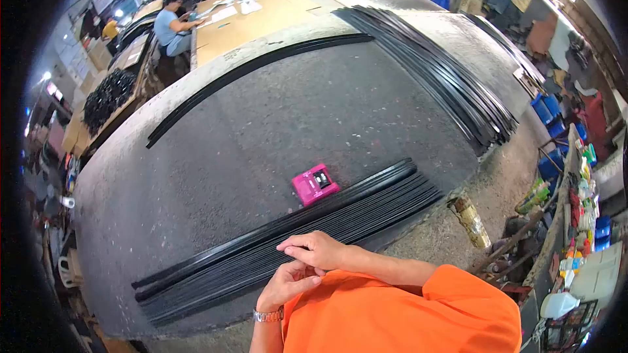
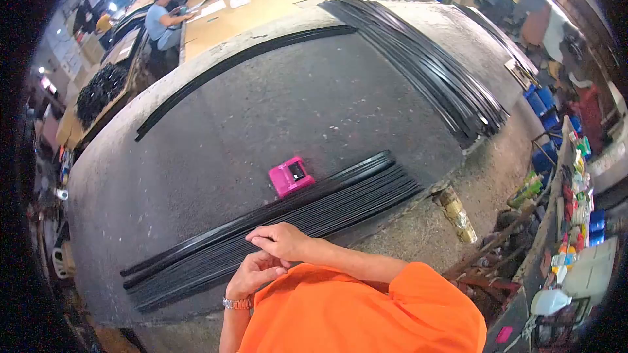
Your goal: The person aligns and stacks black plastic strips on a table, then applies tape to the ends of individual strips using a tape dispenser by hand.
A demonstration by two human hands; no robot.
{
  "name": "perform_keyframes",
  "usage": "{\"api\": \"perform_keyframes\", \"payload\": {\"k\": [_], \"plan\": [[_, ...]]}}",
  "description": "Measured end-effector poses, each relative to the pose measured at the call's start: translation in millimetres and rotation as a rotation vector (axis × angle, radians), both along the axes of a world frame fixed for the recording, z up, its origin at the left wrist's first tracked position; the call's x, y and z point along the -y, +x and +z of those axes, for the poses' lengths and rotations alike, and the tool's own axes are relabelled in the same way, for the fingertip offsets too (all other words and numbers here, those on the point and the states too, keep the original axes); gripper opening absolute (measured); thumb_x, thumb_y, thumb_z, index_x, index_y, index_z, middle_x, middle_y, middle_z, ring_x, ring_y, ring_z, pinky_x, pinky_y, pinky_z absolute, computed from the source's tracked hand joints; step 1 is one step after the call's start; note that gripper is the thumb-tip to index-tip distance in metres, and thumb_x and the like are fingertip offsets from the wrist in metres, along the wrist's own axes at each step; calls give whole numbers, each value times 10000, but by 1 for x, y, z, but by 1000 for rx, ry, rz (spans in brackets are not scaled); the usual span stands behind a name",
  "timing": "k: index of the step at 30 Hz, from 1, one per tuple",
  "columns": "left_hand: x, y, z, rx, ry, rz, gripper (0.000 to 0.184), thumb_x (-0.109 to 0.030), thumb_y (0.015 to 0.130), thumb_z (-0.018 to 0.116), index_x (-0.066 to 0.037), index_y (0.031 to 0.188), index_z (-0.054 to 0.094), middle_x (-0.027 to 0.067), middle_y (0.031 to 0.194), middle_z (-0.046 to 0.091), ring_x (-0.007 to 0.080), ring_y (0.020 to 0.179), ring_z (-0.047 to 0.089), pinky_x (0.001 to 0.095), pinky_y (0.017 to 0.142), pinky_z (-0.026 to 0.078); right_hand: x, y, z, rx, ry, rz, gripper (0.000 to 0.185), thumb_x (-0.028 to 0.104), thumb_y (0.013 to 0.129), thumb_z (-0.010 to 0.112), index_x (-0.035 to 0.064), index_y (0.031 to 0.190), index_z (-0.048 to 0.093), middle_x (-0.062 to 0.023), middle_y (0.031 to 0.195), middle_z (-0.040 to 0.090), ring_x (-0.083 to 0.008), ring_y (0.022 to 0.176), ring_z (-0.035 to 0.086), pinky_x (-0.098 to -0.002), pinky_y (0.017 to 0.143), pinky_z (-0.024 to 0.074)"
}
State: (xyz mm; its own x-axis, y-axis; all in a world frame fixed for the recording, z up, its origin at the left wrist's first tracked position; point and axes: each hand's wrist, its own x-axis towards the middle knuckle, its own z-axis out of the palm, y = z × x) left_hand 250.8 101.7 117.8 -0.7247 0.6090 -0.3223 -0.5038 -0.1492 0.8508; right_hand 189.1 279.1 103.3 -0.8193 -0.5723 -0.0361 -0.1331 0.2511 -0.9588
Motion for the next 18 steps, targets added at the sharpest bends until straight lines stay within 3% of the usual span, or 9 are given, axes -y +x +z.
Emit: {"api": "perform_keyframes", "payload": {"k": [2,4,5,8,12,18], "plan": [[4,0,-1,-50,-59,-21,185,-89,927,736,17,1074,697,44,1053,712,129,992,644,314,923,515,1,2,1,-13,-17,22,318,284,1024,563,94,1227,718,-119,968,770,-197,779,729,-337,725,573],[4,-2,5,-137,-119,-68,221,-177,949,720,-3,1083,699,10,1010,689,100,950,612,286,867,498,-2,0,31,173,85,65,311,278,1027,565,76,1204,721,-91,932,757,-139,777,700,-314,711,569],[5,-2,6,-162,-151,-78,264,-237,956,715,-14,1096,699,2,992,683,90,923,603,277,837,493,0,2,21,168,14,36,317,307,1024,555,86,1170,729,-126,1062,758,-257,916,738,-367,796,571],[6,-6,14,-263,-211,-74,261,-292,929,756,-44,996,709,-4,934,677,76,880,585,272,772,470,3,4,14,132,-40,-18,281,195,1014,581,44,1210,714,-125,1040,763,-169,871,703,-314,777,555],[9,-6,-12,-227,-221,-128,283,-303,932,762,-26,960,710,-9,857,680,82,784,584,273,709,477,5,3,3,177,-46,15,271,186,1015,578,42,1194,722,-105,959,755,-129,821,680,-295,732,545],[8,-7,-13,-246,-181,-67,300,-307,925,773,-17,966,708,-15,862,667,70,801,577,264,716,474,4,-1,2,162,-9,17,246,182,1011,595,47,1166,731,-79,891,743,-105,747,657,-285,656,531]]}}
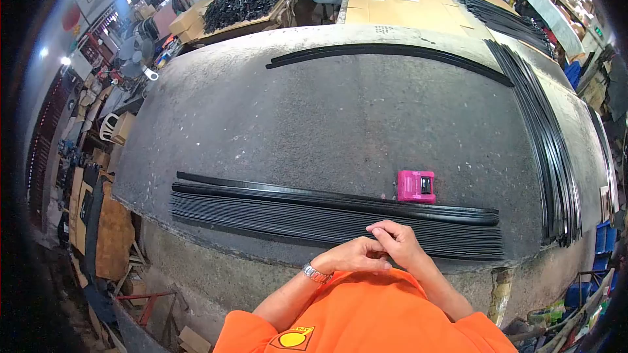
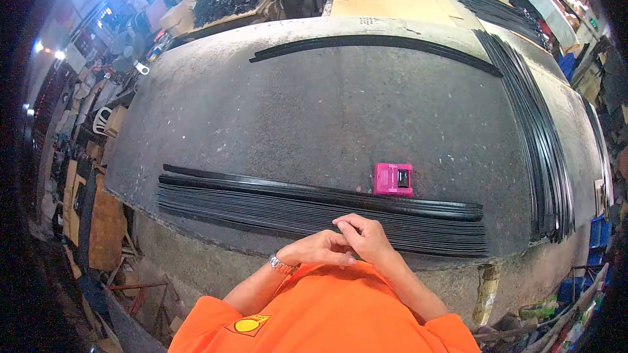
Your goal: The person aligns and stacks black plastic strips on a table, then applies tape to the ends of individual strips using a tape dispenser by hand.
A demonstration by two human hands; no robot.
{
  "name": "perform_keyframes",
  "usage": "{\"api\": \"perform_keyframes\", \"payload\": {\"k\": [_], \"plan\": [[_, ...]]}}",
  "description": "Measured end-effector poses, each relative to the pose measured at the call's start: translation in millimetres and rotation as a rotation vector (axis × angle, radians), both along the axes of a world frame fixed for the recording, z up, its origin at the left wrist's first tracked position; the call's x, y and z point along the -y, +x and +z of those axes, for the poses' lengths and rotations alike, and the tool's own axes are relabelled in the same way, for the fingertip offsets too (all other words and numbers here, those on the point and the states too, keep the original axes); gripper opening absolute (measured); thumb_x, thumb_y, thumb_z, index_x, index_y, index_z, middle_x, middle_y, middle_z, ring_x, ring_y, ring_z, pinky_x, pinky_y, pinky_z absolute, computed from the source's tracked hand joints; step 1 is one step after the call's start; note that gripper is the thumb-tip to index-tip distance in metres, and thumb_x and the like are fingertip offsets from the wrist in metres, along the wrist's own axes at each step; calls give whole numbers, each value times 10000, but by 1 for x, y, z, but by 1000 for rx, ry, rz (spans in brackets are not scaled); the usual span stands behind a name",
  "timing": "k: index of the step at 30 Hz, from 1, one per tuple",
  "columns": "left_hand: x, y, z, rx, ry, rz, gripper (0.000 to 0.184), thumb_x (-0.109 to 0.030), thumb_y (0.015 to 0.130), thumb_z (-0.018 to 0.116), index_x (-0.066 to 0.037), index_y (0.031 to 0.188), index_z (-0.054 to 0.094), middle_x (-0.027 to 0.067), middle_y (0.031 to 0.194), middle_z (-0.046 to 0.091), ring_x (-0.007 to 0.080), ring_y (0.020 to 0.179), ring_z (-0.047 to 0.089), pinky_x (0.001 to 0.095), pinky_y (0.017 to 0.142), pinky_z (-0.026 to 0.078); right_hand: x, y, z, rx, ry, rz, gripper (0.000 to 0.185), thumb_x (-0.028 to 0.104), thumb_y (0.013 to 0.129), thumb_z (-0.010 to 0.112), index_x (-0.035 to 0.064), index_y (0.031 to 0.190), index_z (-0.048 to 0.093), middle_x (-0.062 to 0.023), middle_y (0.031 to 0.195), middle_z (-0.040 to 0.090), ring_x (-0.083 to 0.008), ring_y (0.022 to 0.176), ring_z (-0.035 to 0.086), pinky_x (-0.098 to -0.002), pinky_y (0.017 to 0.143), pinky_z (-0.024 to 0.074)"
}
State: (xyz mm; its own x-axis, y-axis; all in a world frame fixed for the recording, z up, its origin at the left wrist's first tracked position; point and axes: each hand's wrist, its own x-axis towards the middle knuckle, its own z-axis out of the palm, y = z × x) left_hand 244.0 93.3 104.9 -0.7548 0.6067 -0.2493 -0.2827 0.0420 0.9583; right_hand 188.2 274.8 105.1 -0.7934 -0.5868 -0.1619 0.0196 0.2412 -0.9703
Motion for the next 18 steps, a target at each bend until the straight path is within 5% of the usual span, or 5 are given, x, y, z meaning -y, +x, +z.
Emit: {"api": "perform_keyframes", "payload": {"k": [18], "plan": [[-10,-3,8,-136,-88,9,308,-270,927,744,20,1022,703,43,871,717,118,760,625,314,694,508,-4,-1,7,-66,20,-39,262,178,1026,588,31,1204,713,-88,1043,750,-134,899,674,-287,768,541]]}}
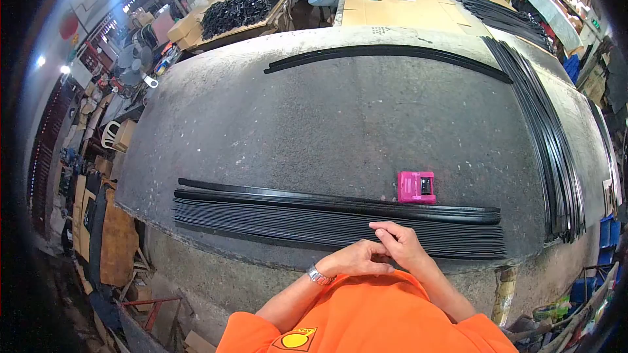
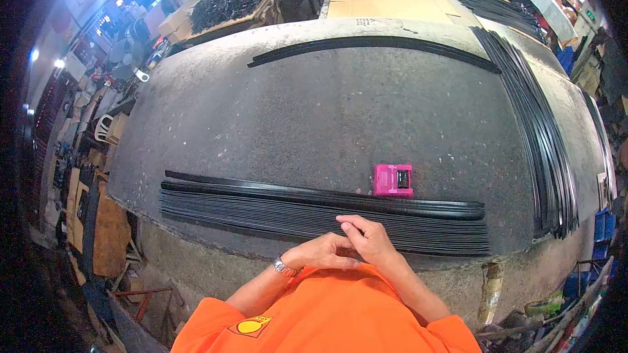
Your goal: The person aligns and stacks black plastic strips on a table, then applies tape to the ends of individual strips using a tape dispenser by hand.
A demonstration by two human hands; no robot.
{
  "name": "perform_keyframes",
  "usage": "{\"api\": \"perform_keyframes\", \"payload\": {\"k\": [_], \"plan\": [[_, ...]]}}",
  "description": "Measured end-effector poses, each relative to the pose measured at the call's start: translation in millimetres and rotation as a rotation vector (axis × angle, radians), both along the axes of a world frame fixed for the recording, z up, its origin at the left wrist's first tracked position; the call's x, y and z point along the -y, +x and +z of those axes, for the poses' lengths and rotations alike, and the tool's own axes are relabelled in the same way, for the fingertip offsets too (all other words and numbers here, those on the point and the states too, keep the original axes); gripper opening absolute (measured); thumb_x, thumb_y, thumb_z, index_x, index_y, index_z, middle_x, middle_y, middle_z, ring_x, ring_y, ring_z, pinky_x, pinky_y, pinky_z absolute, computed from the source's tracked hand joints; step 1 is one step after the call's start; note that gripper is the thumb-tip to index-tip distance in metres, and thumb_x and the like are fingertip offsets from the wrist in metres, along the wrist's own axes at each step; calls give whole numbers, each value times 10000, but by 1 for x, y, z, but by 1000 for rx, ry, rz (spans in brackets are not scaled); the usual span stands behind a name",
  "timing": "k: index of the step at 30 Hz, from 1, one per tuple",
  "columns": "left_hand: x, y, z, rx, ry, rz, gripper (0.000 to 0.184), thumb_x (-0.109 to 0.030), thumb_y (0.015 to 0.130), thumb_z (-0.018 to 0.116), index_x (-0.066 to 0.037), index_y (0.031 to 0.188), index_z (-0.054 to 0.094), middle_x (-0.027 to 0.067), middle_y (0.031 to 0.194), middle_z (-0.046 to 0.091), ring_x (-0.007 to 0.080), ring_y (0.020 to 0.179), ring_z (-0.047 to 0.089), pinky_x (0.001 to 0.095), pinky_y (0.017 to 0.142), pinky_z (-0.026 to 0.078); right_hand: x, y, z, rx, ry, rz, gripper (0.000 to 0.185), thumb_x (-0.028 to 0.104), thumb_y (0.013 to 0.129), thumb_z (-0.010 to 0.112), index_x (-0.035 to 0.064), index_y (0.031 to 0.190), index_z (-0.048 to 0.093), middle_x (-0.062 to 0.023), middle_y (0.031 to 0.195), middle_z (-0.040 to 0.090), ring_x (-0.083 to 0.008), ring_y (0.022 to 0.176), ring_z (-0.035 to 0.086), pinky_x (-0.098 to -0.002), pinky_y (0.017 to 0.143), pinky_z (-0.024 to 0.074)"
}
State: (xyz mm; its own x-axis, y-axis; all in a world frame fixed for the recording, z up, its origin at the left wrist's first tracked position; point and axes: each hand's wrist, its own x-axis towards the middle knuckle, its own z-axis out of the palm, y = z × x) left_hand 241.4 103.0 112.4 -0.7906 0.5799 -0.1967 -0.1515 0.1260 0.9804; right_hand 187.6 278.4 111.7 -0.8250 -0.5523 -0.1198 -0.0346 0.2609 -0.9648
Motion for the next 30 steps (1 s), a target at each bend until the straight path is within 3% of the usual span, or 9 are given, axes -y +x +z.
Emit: {"api": "perform_keyframes", "payload": {"k": [2,6,8,11,15,17,20,26,30], "plan": [[-1,-2,9,-72,-66,11,333,-277,914,742,27,1042,700,85,853,724,151,727,633,332,676,504,-1,-3,-1,55,13,-8,282,210,1027,585,38,1217,704,-142,1161,746,-224,1061,717,-334,891,551],[-4,-4,8,-168,-177,26,362,-280,882,748,37,1050,699,162,845,725,214,689,646,363,651,493,0,-4,-14,-44,-8,-21,296,229,1031,583,42,1232,696,-148,1153,745,-244,1040,726,-339,881,555],[-5,-3,7,-167,-206,30,332,-253,879,742,36,1039,701,177,870,733,252,722,680,382,670,510,1,-4,-15,-78,-3,-14,297,239,1031,585,50,1231,698,-161,1142,743,-268,1025,732,-344,870,557],[-11,2,-1,-264,-189,126,282,-217,879,732,31,1011,705,187,897,741,315,790,716,415,709,536,3,-5,5,-48,105,-5,284,186,1041,574,29,1247,690,-132,1156,746,-200,1052,710,-307,907,539],[-13,3,2,-305,-229,191,227,-186,877,726,17,978,707,187,920,744,371,860,726,444,758,558,3,-6,6,-83,121,-18,292,218,1038,576,53,1250,690,-152,1137,742,-253,1034,720,-334,876,549],[-12,1,6,-288,-273,149,226,-193,875,730,11,969,707,185,908,742,374,839,722,443,748,556,5,-5,-8,-186,24,-48,292,256,1025,590,89,1238,699,-172,1074,742,-326,952,741,-369,793,571],[-9,0,10,-278,-332,78,223,-199,875,732,3,969,711,185,887,740,365,813,722,436,735,554,7,-4,-14,-262,-11,-37,290,266,1024,588,108,1240,700,-162,1061,744,-335,924,742,-379,770,573],[-10,3,-3,-238,-280,84,223,-196,882,723,7,974,722,196,868,738,346,783,724,415,719,548,6,-1,13,-177,267,27,301,306,1017,595,123,1230,705,-152,1110,735,-342,942,732,-404,780,576],[-10,3,-4,-239,-214,131,216,-185,885,721,13,972,727,190,876,744,323,774,727,401,713,548,9,-2,-1,-345,104,-25,306,323,1015,596,138,1234,703,-156,1041,743,-351,896,732,-411,741,576]]}}
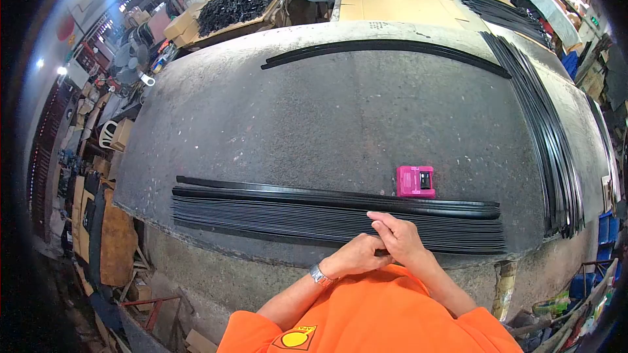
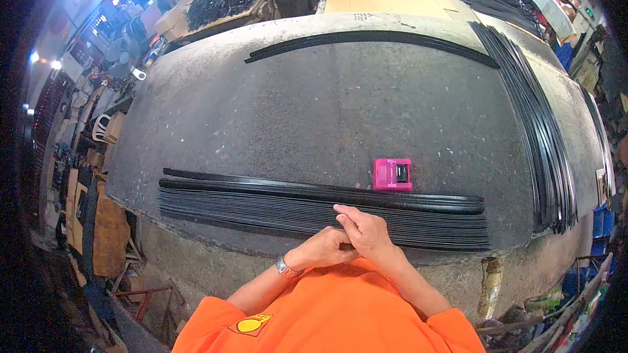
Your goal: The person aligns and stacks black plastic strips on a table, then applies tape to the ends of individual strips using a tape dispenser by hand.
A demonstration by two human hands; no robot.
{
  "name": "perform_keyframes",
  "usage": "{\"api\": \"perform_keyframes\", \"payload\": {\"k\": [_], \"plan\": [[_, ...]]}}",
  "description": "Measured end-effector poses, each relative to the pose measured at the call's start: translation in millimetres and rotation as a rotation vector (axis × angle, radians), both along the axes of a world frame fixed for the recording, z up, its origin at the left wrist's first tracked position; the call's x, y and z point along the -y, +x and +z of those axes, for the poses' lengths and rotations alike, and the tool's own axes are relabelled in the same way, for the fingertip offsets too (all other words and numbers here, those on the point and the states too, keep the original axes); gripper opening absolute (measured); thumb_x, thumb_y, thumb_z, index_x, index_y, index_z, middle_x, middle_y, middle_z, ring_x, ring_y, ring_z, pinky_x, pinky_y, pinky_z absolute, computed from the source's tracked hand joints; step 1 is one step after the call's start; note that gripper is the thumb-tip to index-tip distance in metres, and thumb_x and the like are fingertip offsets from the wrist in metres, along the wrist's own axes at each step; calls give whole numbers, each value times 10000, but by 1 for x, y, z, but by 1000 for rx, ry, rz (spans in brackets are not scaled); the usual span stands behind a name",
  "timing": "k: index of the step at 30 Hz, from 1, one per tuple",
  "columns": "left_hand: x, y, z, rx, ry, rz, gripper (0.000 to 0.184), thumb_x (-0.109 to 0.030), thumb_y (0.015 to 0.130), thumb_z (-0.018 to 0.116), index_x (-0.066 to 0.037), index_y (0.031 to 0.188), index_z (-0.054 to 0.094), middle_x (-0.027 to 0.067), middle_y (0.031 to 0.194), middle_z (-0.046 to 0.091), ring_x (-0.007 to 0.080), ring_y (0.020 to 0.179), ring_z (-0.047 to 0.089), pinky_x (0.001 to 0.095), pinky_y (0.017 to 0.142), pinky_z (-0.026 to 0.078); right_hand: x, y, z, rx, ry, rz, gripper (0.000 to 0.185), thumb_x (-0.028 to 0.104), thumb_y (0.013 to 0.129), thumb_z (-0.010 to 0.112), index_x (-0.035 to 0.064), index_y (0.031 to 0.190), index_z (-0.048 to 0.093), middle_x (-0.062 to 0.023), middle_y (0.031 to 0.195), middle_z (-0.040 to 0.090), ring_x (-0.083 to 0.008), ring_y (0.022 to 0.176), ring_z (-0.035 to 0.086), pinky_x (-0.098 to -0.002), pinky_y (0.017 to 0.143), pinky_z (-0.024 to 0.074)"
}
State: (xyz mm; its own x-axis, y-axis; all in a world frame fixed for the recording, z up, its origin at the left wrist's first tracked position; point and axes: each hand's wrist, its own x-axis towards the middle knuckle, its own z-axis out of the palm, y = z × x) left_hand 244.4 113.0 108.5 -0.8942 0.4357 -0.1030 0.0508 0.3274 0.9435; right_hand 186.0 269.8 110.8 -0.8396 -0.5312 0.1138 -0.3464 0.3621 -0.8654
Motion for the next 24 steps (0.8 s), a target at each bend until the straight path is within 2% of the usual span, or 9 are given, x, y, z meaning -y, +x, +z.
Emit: {"api": "perform_keyframes", "payload": {"k": [2,5,11,17,20,24], "plan": [[1,-1,6,28,6,-11,211,-181,886,725,10,973,731,183,880,749,300,780,731,390,713,550,2,-1,-7,-72,-65,6,305,326,1017,593,146,1238,702,-158,1011,744,-354,874,730,-411,723,575],[3,-1,7,61,15,-35,208,-179,887,730,6,981,736,174,887,756,275,793,735,377,717,552,1,-1,-7,78,-12,47,307,335,1023,584,153,1241,700,-158,1002,744,-352,860,731,-411,715,576],[3,-1,3,63,23,-54,213,-176,884,735,9,989,735,169,885,757,267,810,735,372,734,554,-1,0,-1,111,22,63,314,340,1028,578,150,1248,696,-160,1009,743,-343,865,737,-405,718,576],[6,-3,1,91,-10,-78,221,-178,892,729,21,986,731,166,889,758,269,812,731,375,748,556,5,1,-9,-55,-134,34,311,332,1030,572,142,1239,703,-172,995,744,-347,852,739,-406,716,578],[6,-3,0,92,15,-95,226,-181,893,729,22,991,731,168,897,758,263,818,730,376,746,555,1,1,-1,159,-29,66,310,323,1031,569,138,1241,702,-174,972,744,-352,852,738,-408,718,578],[6,-3,5,112,36,-106,237,-191,892,733,22,997,732,169,911,759,251,828,730,374,745,554,-2,2,0,178,0,81,318,322,1032,565,135,1255,694,-177,965,743,-357,853,736,-410,718,575]]}}
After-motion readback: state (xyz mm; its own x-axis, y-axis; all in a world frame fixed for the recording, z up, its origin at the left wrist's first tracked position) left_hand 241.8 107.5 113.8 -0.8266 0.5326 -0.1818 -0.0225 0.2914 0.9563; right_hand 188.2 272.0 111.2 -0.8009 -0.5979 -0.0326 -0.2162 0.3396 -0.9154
